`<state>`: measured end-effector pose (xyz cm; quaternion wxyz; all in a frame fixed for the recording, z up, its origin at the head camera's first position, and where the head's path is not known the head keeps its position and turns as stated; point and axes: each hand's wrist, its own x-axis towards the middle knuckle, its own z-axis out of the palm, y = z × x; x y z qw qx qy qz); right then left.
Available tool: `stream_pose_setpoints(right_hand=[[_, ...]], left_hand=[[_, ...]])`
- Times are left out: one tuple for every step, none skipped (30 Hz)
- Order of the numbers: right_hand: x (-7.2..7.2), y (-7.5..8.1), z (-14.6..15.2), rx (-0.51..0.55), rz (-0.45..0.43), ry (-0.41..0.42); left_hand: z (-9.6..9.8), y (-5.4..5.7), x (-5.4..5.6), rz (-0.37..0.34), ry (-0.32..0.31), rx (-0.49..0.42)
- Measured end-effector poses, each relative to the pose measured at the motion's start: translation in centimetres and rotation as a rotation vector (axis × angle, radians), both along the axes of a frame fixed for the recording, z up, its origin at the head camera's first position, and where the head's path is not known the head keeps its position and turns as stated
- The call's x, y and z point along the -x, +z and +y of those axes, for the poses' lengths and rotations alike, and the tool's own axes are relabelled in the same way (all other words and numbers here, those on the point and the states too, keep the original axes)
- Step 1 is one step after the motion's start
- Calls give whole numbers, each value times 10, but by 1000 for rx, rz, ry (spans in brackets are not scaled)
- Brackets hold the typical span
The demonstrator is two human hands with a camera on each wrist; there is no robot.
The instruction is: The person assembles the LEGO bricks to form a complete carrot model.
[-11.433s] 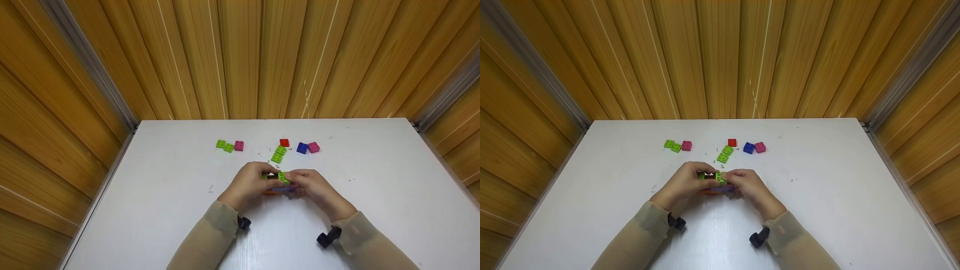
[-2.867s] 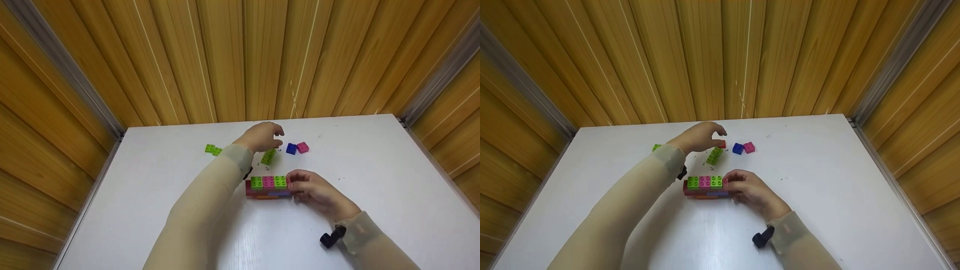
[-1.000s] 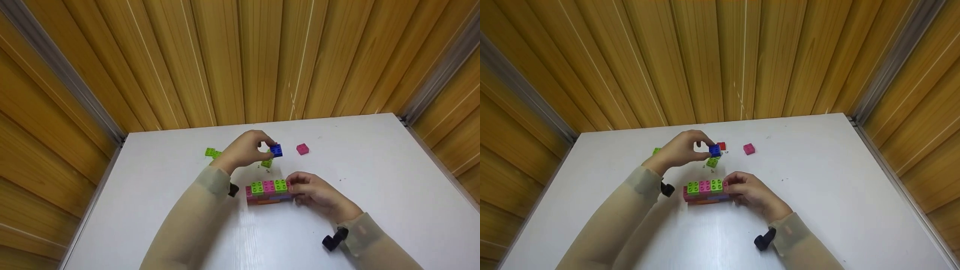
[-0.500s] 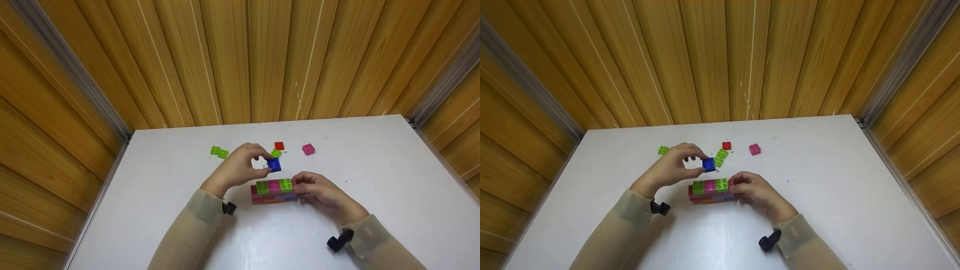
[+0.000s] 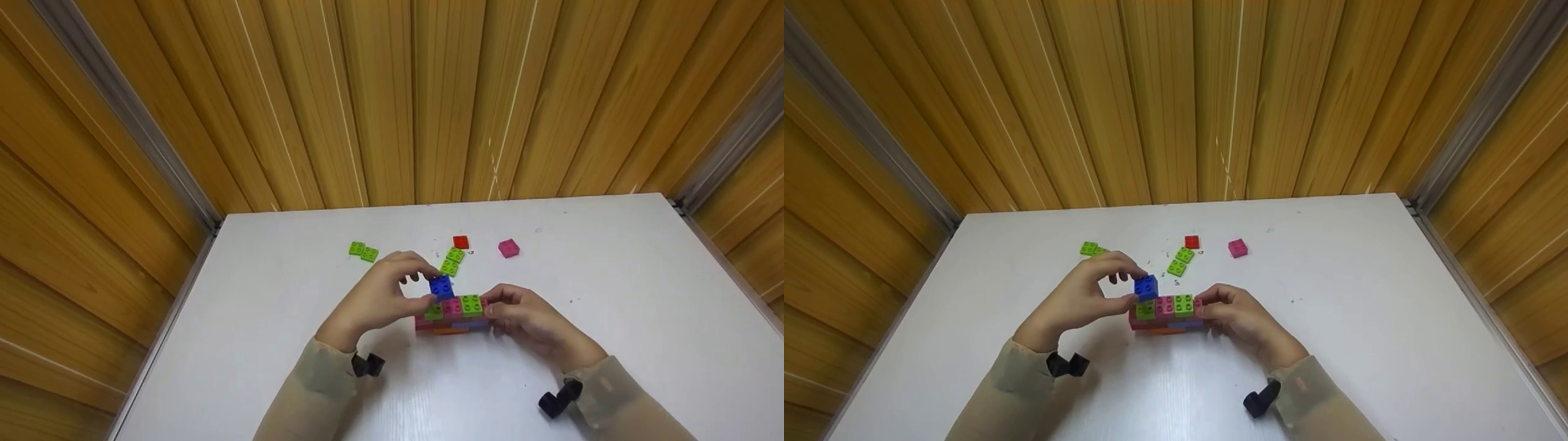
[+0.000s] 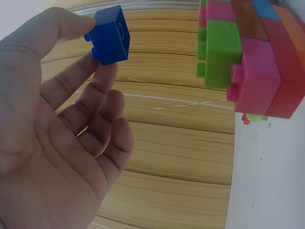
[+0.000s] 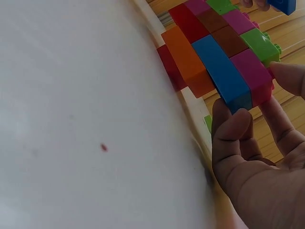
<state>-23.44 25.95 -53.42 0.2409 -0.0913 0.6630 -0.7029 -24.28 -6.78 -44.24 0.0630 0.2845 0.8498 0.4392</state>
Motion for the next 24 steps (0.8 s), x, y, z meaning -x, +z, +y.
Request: stream_pose_setpoints(right_hand=[[0, 0, -1, -5, 1, -5], [0, 0, -1, -5, 2, -12], [-1, 0, -2, -3, 4, -18], [-1, 0, -3, -2, 7, -25], [-1, 0, -3, 1, 8, -32], [-1, 0, -4, 1, 8, -39], [-1, 0, -5, 0, 8, -45], [-1, 0, -5, 2, 5, -50], [-1, 0, -6, 2, 2, -54], [-2, 0, -6, -1, -1, -60], [-2, 1, -7, -1, -5, -68], [-3, 1, -7, -2, -8, -75], [-3, 1, -7, -4, -12, -80], [-3, 2, -8, -3, -17, -86], [-4, 2, -8, -5, -18, -92], [-4, 2, -8, -6, -20, -96], [-4, 3, -8, -3, -22, -99], [-4, 3, -8, -3, -23, -101], [-4, 3, -8, -2, -23, -102], [-4, 3, -8, -2, -23, -102], [-4, 2, -8, -3, -24, -103], [-4, 2, -8, -6, -24, -102], [-4, 2, -8, -10, -23, -102], [-5, 2, -8, -15, -23, -103]], left_hand=[[-1, -1, -1, 1, 3, -4], [-1, -3, -1, 3, 1, -10], [-1, -4, -1, 6, -4, -14], [-1, -6, -1, 13, -11, -14], [0, -8, 0, 16, -14, -11], [0, -10, 1, 14, -17, -11], [0, -12, 1, 10, -18, -12], [0, -13, 2, 5, -16, -11], [-1, -15, 2, 1, -13, -11], [-1, -17, 3, -4, -8, -10], [-1, -19, 3, -10, -1, -9], [-1, -20, 4, -13, 5, -10], [-1, -21, 4, -14, 9, -9], [-1, -22, 5, -12, 13, -5], [0, -23, 5, -12, 14, -3], [0, -24, 5, -9, 15, 0], [0, -25, 6, -7, 14, 3], [1, -26, 6, -5, 11, 5], [1, -27, 6, -4, 10, 11], [1, -28, 7, -4, 10, 16], [2, -29, 7, -3, 9, 21], [2, -29, 7, -2, 9, 28], [2, -30, 6, -3, 8, 33], [2, -30, 6, -4, 9, 38]])
